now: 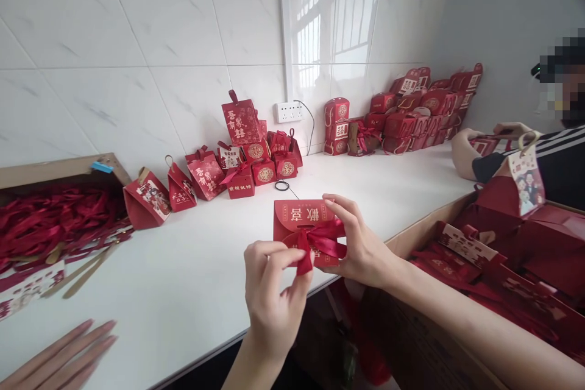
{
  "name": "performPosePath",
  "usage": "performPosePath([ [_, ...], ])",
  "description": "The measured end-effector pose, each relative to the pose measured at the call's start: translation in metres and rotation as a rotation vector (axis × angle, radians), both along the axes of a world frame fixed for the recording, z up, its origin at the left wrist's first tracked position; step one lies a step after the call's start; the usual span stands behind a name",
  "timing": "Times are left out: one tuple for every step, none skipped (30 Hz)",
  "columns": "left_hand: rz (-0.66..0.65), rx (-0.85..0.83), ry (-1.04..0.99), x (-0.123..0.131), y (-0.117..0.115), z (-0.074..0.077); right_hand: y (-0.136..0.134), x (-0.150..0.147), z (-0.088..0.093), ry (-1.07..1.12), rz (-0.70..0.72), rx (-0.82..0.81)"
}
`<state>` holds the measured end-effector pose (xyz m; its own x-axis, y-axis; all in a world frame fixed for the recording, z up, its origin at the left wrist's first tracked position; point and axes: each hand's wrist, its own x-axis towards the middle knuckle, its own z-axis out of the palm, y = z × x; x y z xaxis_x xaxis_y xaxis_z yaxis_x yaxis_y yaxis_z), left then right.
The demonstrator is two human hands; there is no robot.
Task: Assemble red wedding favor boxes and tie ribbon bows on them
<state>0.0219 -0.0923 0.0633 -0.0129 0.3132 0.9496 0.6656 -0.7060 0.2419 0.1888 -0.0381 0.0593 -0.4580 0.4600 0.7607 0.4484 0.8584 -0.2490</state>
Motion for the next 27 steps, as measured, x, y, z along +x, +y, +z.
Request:
performPosePath([
  [0.008, 0.017, 0.02, 0.002, -0.002, 0.0, -0.001, 0.0, 0.001, 0.011, 0.002, 0.013],
  [0.014, 0.032, 0.031, 0.004, -0.004, 0.0, -0.002, 0.0, 0.002, 0.021, 0.007, 0.026],
  [0.019, 0.043, 0.033, 0.005, -0.005, 0.0, -0.003, 0.0, 0.002, 0.029, 0.015, 0.035],
  [0.023, 0.053, 0.031, 0.007, -0.006, 0.0, -0.004, 0.0, 0.003, 0.034, 0.023, 0.037],
  [0.028, 0.06, 0.027, 0.008, -0.007, 0.0, -0.005, -0.001, 0.004, 0.038, 0.029, 0.036],
  [0.032, 0.067, 0.024, 0.009, -0.008, 0.0, -0.007, -0.001, 0.005, 0.042, 0.032, 0.034],
  [0.034, 0.072, 0.023, 0.01, -0.008, 0.001, -0.008, -0.001, 0.006, 0.044, 0.035, 0.037],
  [0.035, 0.075, 0.026, 0.01, -0.009, 0.001, -0.008, -0.002, 0.007, 0.048, 0.034, 0.044],
  [0.034, 0.077, 0.03, 0.011, -0.009, 0.002, -0.009, -0.002, 0.008, 0.053, 0.031, 0.056],
  [0.033, 0.08, 0.034, 0.011, -0.01, 0.003, -0.009, -0.003, 0.009, 0.06, 0.028, 0.073],
  [0.031, 0.081, 0.036, 0.011, -0.01, 0.004, -0.01, -0.004, 0.01, 0.068, 0.023, 0.092],
  [0.028, 0.082, 0.037, 0.011, -0.01, 0.005, -0.01, -0.004, 0.011, 0.076, 0.019, 0.107],
  [0.026, 0.083, 0.036, 0.011, -0.011, 0.006, -0.01, -0.005, 0.011, 0.083, 0.016, 0.113],
  [0.025, 0.086, 0.033, 0.011, -0.011, 0.007, -0.011, -0.006, 0.012, 0.089, 0.013, 0.113],
  [0.027, 0.085, 0.028, 0.012, -0.012, 0.007, -0.011, -0.006, 0.012, 0.092, 0.011, 0.109],
  [0.031, 0.082, 0.023, 0.012, -0.013, 0.007, -0.013, -0.006, 0.012, 0.09, 0.01, 0.105],
  [0.036, 0.079, 0.018, 0.013, -0.014, 0.007, -0.014, -0.006, 0.012, 0.083, 0.01, 0.102],
  [0.041, 0.076, 0.014, 0.014, -0.016, 0.007, -0.015, -0.005, 0.012, 0.075, 0.012, 0.103],
  [0.045, 0.072, 0.012, 0.015, -0.017, 0.006, -0.017, -0.004, 0.013, 0.067, 0.013, 0.108],
  [0.045, 0.068, 0.01, 0.016, -0.018, 0.006, -0.018, -0.004, 0.014, 0.063, 0.013, 0.114],
  [0.043, 0.063, 0.007, 0.017, -0.019, 0.007, -0.019, -0.003, 0.015, 0.063, 0.012, 0.117],
  [0.041, 0.058, 0.002, 0.018, -0.021, 0.007, -0.02, -0.003, 0.016, 0.068, 0.008, 0.121],
  [0.041, 0.052, -0.004, 0.019, -0.022, 0.008, -0.021, -0.003, 0.017, 0.074, 0.003, 0.121],
  [0.045, 0.044, -0.01, 0.019, -0.023, 0.009, -0.021, -0.003, 0.017, 0.079, 0.001, 0.116],
  [0.049, 0.039, -0.014, 0.02, -0.024, 0.01, -0.022, -0.003, 0.018, 0.082, 0.001, 0.108],
  [0.053, 0.035, -0.018, 0.02, -0.025, 0.011, -0.022, -0.003, 0.018, 0.084, 0.004, 0.098],
  [0.055, 0.033, -0.022, 0.02, -0.026, 0.012, -0.023, -0.003, 0.018, 0.085, 0.007, 0.09],
])
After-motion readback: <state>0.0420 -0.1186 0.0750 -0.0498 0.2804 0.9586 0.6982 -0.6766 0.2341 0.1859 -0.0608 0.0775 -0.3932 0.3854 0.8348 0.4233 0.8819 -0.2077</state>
